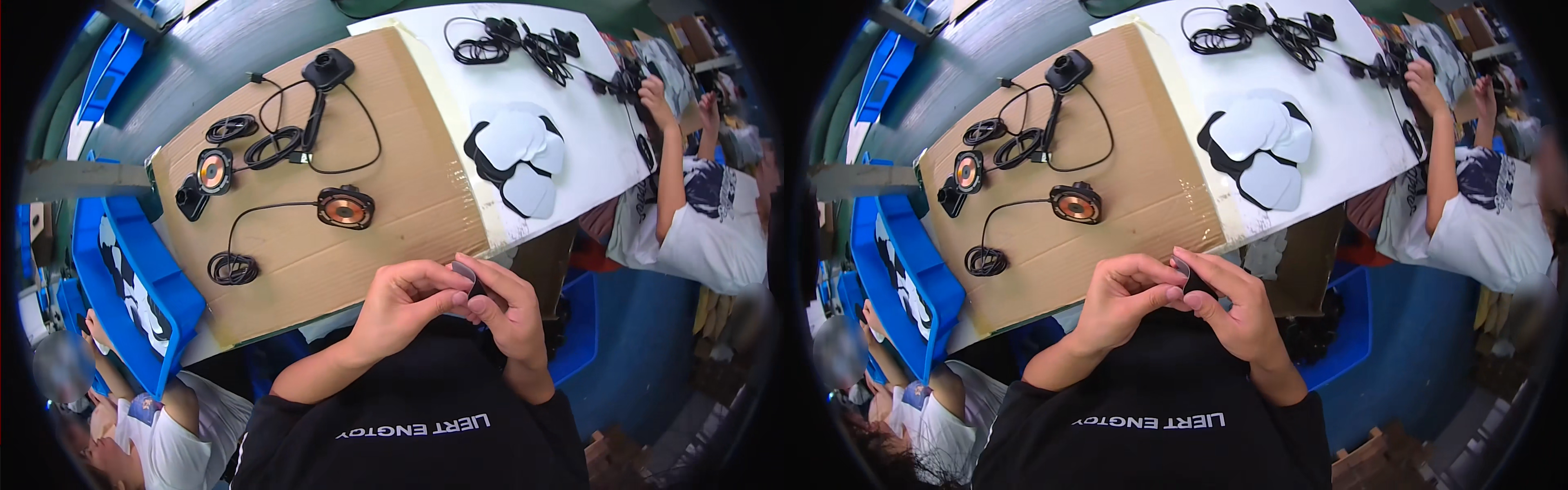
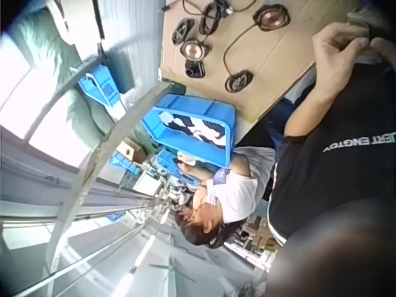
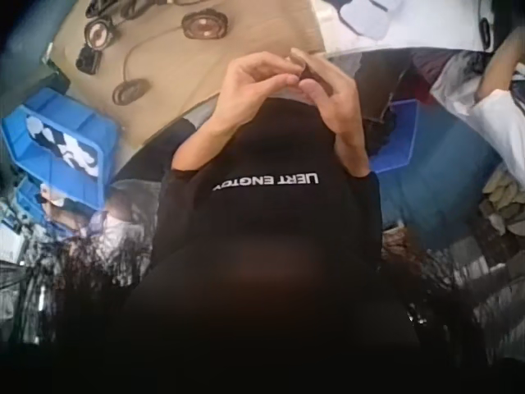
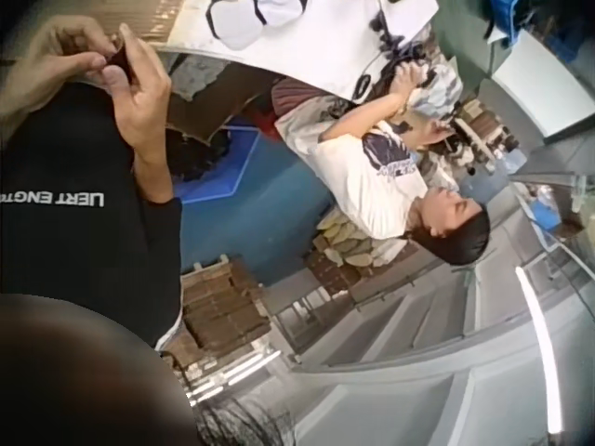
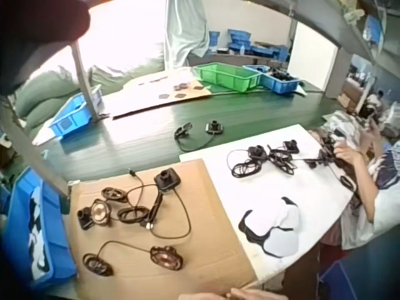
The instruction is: Assembling speaker components on a factory production line.
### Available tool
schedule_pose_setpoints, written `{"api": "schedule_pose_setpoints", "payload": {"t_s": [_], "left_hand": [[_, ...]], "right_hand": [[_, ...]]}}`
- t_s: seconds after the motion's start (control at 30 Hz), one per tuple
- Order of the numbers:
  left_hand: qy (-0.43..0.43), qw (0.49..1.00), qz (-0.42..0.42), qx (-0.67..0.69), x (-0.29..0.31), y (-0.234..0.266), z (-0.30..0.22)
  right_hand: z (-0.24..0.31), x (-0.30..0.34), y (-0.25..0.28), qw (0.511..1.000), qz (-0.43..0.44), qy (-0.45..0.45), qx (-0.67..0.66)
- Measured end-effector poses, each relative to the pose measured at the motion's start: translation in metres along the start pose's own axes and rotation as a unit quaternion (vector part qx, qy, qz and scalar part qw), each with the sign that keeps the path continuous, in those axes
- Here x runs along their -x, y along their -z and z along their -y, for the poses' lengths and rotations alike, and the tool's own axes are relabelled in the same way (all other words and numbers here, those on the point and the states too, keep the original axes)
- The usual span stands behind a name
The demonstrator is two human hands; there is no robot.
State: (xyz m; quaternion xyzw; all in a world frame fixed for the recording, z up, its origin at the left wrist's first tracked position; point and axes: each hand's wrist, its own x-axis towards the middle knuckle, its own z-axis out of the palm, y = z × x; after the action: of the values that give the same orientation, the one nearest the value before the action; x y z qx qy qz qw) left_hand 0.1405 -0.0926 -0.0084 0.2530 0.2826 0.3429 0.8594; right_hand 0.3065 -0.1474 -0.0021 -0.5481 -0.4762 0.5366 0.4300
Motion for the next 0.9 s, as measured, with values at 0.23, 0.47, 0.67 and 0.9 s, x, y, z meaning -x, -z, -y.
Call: {"api": "schedule_pose_setpoints", "payload": {"t_s": [0.23, 0.47, 0.67, 0.9], "left_hand": [[0.002, 0.999, 0.023, -0.044, -0.001, -0.005, 0.005], [0.004, 0.997, 0.018, -0.079, -0.001, -0.005, 0.007], [0.020, 0.999, 0.027, -0.030, -0.010, -0.002, 0.021], [0.144, 0.984, 0.081, -0.060, -0.039, -0.017, 0.082]], "right_hand": [[0.000, 0.010, 0.009, 0.998, 0.002, -0.038, -0.049], [-0.003, 0.011, 0.012, 0.999, 0.020, -0.002, -0.038], [-0.009, 0.024, 0.036, 0.992, 0.114, 0.028, -0.053], [-0.050, 0.082, 0.082, 0.936, -0.273, 0.210, 0.071]]}}
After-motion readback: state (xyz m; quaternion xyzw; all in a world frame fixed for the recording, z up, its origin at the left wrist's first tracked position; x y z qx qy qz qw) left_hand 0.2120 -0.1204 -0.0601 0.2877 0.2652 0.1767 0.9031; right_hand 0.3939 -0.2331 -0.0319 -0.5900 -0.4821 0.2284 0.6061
